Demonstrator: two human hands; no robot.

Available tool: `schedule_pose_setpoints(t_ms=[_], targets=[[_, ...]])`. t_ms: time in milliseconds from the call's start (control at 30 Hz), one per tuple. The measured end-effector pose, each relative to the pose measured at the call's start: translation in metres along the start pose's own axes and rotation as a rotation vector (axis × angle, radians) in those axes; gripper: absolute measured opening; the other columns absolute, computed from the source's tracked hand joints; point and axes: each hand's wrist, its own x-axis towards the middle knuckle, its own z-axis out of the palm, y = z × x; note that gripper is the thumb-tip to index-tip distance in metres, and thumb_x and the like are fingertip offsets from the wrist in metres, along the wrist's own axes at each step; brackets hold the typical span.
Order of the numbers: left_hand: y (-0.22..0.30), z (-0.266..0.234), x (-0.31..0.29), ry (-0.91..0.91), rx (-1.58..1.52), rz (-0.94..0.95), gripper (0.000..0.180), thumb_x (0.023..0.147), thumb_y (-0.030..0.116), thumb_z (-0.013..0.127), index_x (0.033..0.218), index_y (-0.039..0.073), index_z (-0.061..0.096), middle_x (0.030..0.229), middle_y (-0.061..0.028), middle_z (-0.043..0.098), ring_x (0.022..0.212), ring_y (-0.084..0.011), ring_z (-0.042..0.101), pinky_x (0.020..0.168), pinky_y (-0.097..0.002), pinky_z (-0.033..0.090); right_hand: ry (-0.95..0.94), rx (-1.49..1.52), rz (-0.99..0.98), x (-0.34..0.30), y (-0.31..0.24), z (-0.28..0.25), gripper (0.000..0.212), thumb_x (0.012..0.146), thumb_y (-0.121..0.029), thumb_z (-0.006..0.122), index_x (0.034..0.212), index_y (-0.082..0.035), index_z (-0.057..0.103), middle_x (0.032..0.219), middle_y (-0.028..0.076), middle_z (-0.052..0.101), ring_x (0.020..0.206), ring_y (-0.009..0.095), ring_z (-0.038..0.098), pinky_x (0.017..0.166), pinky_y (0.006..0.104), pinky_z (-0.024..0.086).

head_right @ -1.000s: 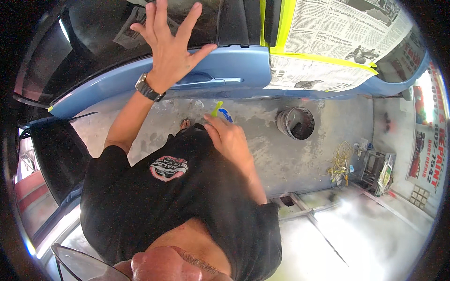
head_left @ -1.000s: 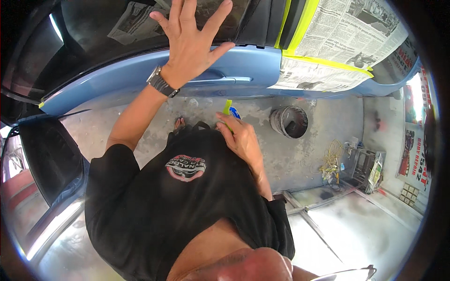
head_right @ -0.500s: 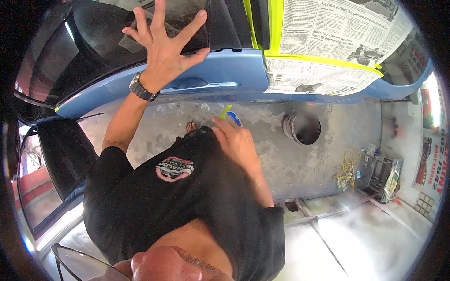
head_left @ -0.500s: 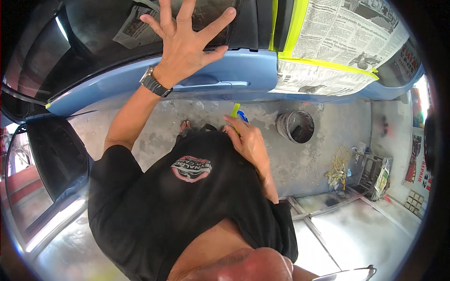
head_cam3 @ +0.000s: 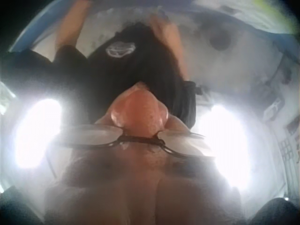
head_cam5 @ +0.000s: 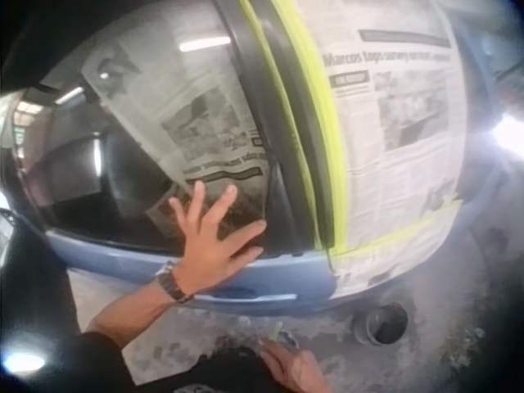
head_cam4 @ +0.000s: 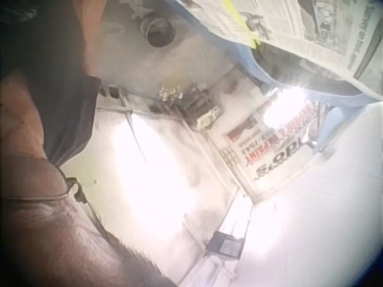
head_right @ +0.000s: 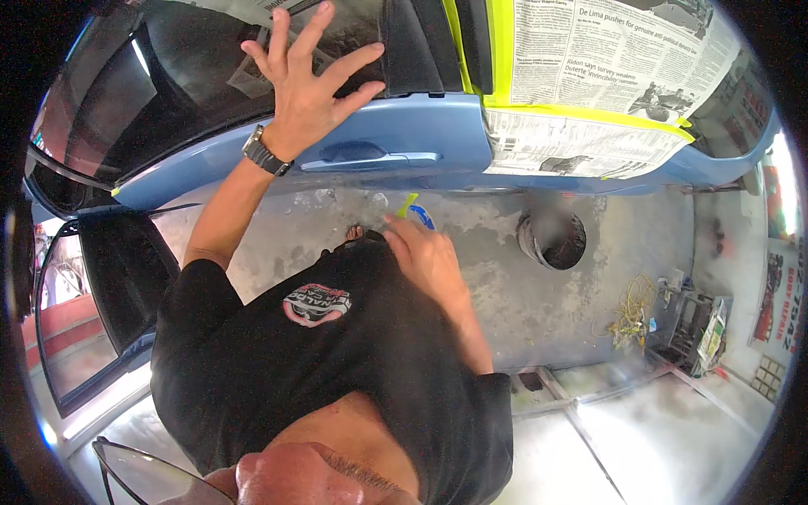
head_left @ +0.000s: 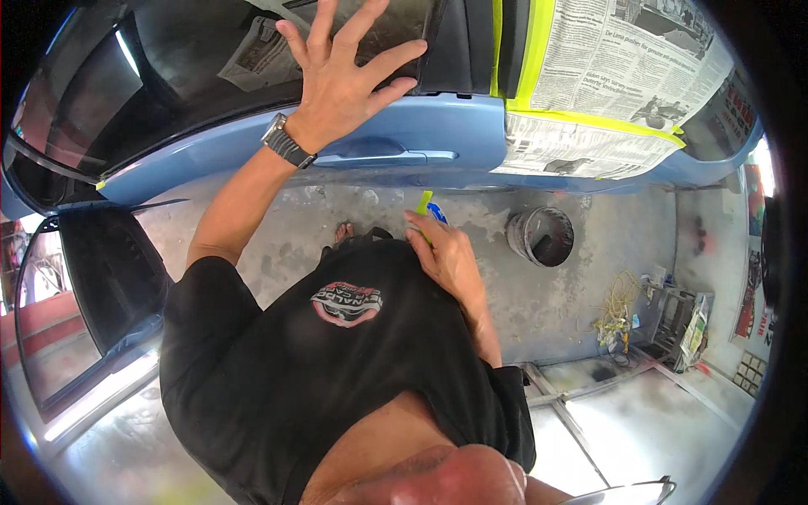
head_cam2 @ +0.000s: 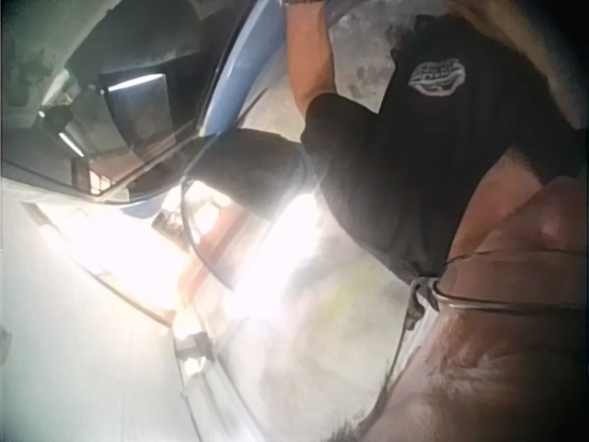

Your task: The person masks off the windows and edges of a car door using newspaper and yellow tape.

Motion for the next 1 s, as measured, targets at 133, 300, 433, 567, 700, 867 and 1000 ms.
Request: schedule_pose_setpoints(t_ms=[133, 300, 433, 567, 700, 867, 1000], targets=[[-0.001, 0.003, -0.003, 0.024, 0.044, 0.046, 0.038, 0.085, 0.036, 0.081, 0.122, 0.029, 0.075, 0.166, -0.0137, 0.032, 0.155, -0.0453, 0.012, 0.118, -0.0681, -0.004, -0.012, 0.008, 0.023, 0.001, -0.003, 0.005, 0.026, 0.095, -0.014, 0.068, 0.119, -0.005, 0.07, 0.102, 0.019, 0.074, 0.086, 0.041, 0.071, 0.074, 0.0483, 0.056], [0.001, 0.012, -0.029, -0.074, 0.011, 0.007, 0.039, 0.091, 0.041, 0.075, 0.129, 0.042, 0.071, 0.168, -0.006, 0.032, 0.157, -0.0396, 0.007, 0.118, -0.0627, -0.018, -0.011, 0.014, 0.027, 0.003, -0.005, 0.014, 0.026, 0.095, -0.016, 0.068, 0.12, -0.006, 0.069, 0.104, 0.019, 0.074, 0.087, 0.041, 0.071, 0.075, 0.0494, 0.056], [-0.002, 0.012, -0.034, -0.071, 0.016, 0.034, 0.036, 0.093, 0.044, 0.071, 0.128, 0.041, 0.072, 0.169, -0.0063, 0.03, 0.157, -0.0417, 0.007, 0.118, -0.0657, -0.014, -0.015, 0.005, 0.027, 0.006, -0.01, 0.02, 0.026, 0.095, -0.015, 0.068, 0.12, -0.005, 0.069, 0.103, 0.019, 0.074, 0.086, 0.041, 0.071, 0.074, 0.0492, 0.056], [0.004, 0.009, -0.053, -0.21, -0.038, 0.033, 0.035, 0.092, 0.047, 0.07, 0.126, 0.041, 0.073, 0.17, -0.0057, 0.028, 0.157, -0.0427, 0.009, 0.117, -0.0697, -0.004, -0.022, 0.011, 0.063, 0.011, -0.019, 0.025, 0.025, 0.096, -0.015, 0.068, 0.119, -0.005, 0.07, 0.104, 0.02, 0.074, 0.089, 0.042, 0.071, 0.075, 0.0487, 0.056], [0.002, 0.001, -0.056, -0.206, -0.174, 0.009, 0.035, 0.091, 0.045, 0.073, 0.125, 0.037, 0.072, 0.164, -0.0088, 0.039, 0.153, -0.0424, 0.02, 0.116, -0.0693, 0.009, -0.005, 0.083, 0.087, 0.021, -0.03, 0.031, 0.025, 0.096, -0.009, 0.068, 0.12, -0.002, 0.07, 0.103, 0.019, 0.075, 0.084, 0.036, 0.074, 0.075, 0.0417, 0.057], [0.013, -0.032, -0.085, -0.185, -0.927, -0.25, 0.04, 0.088, 0.029, 0.081, 0.123, 0.014, 0.072, 0.144, -0.0163, 0.057, 0.134, -0.0356, 0.054, 0.111, -0.0482, 0.041, 0.131, 0.409, 0.171, 0.033, -0.064, 0.022, 0.024, 0.101, -0.01, 0.062, 0.122, 0.0, 0.068, 0.097, 0.015, 0.074, 0.077, 0.025, 0.072, 0.071, 0.0352, 0.057], [0.032, -0.067, -0.115, -0.379, -1.42, -0.674, 0.035, 0.086, 0.011, 0.078, 0.119, 0.002, 0.069, 0.122, -0.0145, 0.067, 0.11, -0.0308, 0.066, 0.096, -0.0375, 0.052, 0.233, 0.918, 0.13, 0.042, -0.079, 0.033, 0.03, 0.108, -0.017, 0.053, 0.129, 0.003, 0.061, 0.076, 0.004, 0.064, 0.058, 0.006, 0.056, 0.066, 0.0241, 0.052]])
